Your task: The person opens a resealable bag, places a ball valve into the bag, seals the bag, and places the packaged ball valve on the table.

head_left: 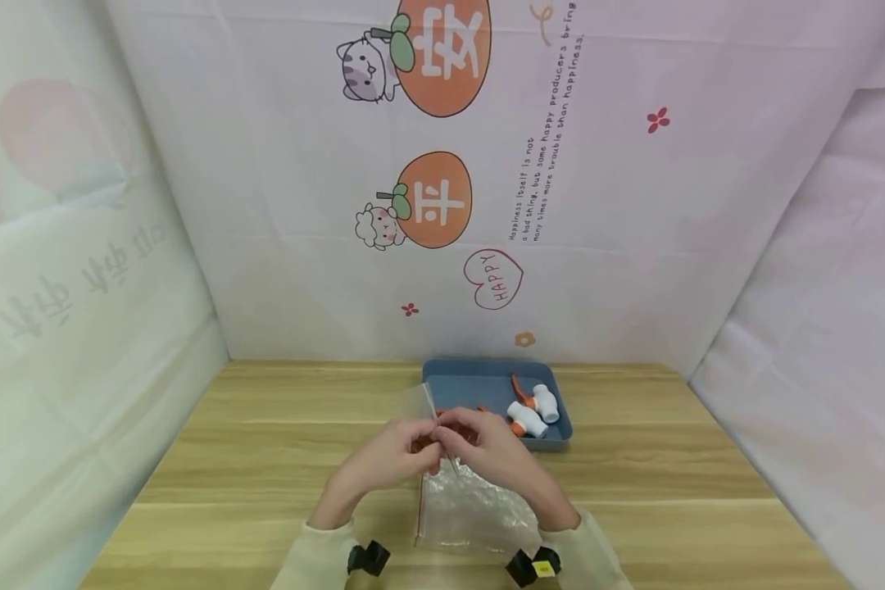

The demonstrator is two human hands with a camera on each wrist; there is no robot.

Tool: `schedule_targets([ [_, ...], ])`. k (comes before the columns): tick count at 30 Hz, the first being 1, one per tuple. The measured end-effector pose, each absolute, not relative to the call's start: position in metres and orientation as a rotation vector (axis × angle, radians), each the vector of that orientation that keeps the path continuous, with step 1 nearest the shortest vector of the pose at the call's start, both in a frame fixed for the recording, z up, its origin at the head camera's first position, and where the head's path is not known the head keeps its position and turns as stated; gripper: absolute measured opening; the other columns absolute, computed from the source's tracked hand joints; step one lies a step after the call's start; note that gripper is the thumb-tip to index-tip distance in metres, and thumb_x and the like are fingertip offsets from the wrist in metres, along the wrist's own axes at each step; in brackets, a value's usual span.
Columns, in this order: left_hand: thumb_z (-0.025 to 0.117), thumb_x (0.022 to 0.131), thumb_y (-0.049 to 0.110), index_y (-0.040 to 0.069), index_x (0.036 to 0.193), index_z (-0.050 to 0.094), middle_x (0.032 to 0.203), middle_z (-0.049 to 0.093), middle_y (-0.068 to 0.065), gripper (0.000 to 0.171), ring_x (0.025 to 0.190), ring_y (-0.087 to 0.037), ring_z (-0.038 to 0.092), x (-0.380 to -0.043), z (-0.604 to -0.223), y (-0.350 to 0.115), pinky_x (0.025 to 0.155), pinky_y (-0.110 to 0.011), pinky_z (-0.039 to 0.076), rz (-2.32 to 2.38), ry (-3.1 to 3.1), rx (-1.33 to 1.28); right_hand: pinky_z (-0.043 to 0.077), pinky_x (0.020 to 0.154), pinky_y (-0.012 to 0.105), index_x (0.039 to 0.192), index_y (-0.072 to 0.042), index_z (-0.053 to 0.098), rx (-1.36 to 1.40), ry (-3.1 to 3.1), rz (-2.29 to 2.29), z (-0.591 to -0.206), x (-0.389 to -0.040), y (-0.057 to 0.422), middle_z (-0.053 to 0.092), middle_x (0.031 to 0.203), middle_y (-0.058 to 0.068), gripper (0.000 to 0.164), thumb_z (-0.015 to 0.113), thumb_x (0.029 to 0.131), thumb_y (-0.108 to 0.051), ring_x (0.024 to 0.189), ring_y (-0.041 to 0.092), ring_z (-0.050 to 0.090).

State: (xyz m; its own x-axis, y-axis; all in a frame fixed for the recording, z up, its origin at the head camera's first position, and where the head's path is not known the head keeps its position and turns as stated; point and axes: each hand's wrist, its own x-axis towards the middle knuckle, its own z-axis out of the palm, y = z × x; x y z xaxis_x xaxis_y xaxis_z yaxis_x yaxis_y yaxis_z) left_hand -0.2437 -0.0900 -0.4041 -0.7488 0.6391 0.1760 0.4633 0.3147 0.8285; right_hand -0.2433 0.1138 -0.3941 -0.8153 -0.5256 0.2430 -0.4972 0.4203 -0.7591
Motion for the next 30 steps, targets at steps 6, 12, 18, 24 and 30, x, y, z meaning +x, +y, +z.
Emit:
schedule_targets([
  [6,0.051,0.097,0.009,0.01,0.099,0.065,0.08,0.065,0.001,0.015,0.066,-0.004,0.056,-0.2417,-0.4026,-0.0879,0.061,-0.02,0.047,1.379,2.446,1.004,0.051,0.059,0.024,0.112,-0.02,0.069,-0.959,2.667,-1.348,-0.3923,-0.241,0.113,0.071,0.09,-0.004,0.023,0.054,0.102,-0.033,0.068,0.009,0.061],
  [12,0.051,0.1,0.014,0.012,0.101,0.066,0.078,0.066,0.001,0.015,0.066,-0.002,0.057,-0.2419,-0.4034,-0.0861,0.061,-0.02,0.049,1.331,2.501,0.997,0.05,0.057,0.024,0.113,-0.018,0.07,-0.962,2.701,-1.333,-0.3918,-0.2398,0.1119,0.071,0.09,-0.005,0.023,0.054,0.102,-0.029,0.065,0.002,0.057],
  [18,0.05,0.103,0.019,0.016,0.104,0.067,0.077,0.067,0.0,0.017,0.068,-0.002,0.061,-0.2422,-0.4025,-0.0861,0.062,-0.021,0.051,1.327,2.494,1.009,0.046,0.052,0.022,0.113,-0.016,0.071,-0.992,2.736,-1.303,-0.3915,-0.2407,0.113,0.071,0.087,-0.004,0.021,0.054,0.102,-0.025,0.058,0.001,0.051],
  [24,0.049,0.104,0.022,0.015,0.099,0.066,0.075,0.066,0.002,0.019,0.067,-0.001,0.059,-0.2435,-0.4025,-0.0865,0.061,-0.021,0.05,1.298,2.511,1.033,0.038,0.047,0.019,0.11,-0.013,0.071,-1.036,2.75,-1.279,-0.3899,-0.2406,0.113,0.07,0.081,0.0,0.022,0.052,0.102,-0.021,0.05,0.0,0.041],
  [30,0.05,0.104,0.022,0.011,0.094,0.066,0.076,0.067,-0.001,0.022,0.067,0.0,0.06,-0.2417,-0.4031,-0.0854,0.06,-0.02,0.05,1.297,2.5,1.081,0.033,0.046,0.017,0.097,-0.018,0.07,-0.996,2.756,-1.267,-0.3904,-0.2391,0.1138,0.063,0.07,-0.001,0.02,0.05,0.102,-0.015,0.048,-0.001,0.036],
])
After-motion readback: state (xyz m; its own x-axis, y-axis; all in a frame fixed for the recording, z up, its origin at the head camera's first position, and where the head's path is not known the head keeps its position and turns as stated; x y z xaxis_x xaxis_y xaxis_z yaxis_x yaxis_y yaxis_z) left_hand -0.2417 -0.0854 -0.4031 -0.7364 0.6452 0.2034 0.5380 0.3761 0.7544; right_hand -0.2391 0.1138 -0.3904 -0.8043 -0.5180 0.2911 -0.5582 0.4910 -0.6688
